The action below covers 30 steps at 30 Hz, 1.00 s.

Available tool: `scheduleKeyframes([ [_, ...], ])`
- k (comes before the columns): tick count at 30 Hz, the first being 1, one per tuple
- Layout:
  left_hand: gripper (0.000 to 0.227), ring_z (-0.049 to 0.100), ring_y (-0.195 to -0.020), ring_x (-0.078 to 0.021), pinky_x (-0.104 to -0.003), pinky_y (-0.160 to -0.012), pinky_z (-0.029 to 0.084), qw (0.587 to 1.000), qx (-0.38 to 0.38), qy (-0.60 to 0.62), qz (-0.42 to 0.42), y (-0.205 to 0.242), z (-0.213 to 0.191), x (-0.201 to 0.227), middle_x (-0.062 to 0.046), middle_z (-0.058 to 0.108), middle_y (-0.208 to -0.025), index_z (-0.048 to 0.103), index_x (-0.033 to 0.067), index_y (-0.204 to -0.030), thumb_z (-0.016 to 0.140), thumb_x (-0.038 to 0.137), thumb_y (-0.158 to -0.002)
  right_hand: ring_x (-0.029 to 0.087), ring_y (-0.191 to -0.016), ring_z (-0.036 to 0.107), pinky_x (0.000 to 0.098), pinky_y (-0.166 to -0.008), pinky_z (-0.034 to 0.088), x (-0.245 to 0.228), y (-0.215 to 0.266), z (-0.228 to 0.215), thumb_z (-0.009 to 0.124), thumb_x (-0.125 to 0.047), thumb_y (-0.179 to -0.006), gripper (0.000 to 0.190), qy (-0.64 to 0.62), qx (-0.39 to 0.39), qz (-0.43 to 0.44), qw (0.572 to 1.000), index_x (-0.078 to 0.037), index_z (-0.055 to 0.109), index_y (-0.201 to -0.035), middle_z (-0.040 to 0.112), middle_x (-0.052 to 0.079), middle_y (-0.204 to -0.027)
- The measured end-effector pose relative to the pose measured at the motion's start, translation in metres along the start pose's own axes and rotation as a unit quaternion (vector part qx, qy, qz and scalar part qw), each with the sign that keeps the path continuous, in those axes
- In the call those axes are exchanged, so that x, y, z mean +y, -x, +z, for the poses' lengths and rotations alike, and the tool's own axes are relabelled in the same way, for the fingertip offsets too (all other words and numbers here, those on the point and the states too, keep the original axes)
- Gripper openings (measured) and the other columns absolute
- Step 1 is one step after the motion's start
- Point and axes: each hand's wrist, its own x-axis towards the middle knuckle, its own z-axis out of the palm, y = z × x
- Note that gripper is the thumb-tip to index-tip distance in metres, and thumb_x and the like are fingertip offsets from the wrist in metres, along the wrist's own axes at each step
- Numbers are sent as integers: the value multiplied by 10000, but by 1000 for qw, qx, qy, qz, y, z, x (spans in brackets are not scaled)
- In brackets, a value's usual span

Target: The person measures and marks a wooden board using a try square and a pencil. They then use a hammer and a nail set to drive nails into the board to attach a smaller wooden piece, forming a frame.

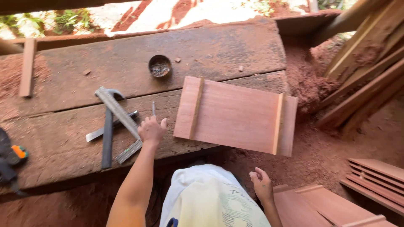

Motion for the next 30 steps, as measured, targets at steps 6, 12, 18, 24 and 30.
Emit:
scheduleKeyframes([
  [6,582,711,-931,-376,-522,-819,551,987,-51,95,121,30,1,85,-197,731,-1057,670,121,-1185,600,635,-921,123,-769,624,287,-684,521,9,-22,-13,723,-205,-926,677,-116,98,92,984,18,435,-1497,710,77,-970],
  [12,377,689,-962,-377,-514,-835,551,971,-80,123,186,48,7,111,-179,702,-1083,648,65,-1130,625,381,-927,130,-692,611,283,-655,533,-31,-53,-24,714,-170,-891,939,-173,135,70,973,-48,137,-1622,703,71,-880],
  [18,423,663,-1048,-428,-538,-899,533,973,-77,172,135,103,22,95,-220,698,-1145,643,68,-1243,646,338,-918,157,-716,634,305,-661,552,-55,-69,-55,712,-194,-894,857,-41,113,108,987,-74,255,-1610,680,85,-856],
  [24,459,685,-1046,-437,-550,-887,548,992,-49,102,57,122,51,48,-200,718,-1157,657,115,-1275,652,399,-915,159,-860,686,331,-711,581,-48,-66,-61,704,-261,-944,579,19,28,90,995,-15,522,-1436,714,66,-984],
  [30,583,688,-1037,-451,-554,-897,545,998,-28,47,-17,116,46,39,-224,724,-1151,614,120,-1396,695,398,-890,179,-802,669,344,-694,561,6,-92,-30,709,-207,-915,493,-89,-62,54,993,-5,583,-1347,730,103,-929],
])
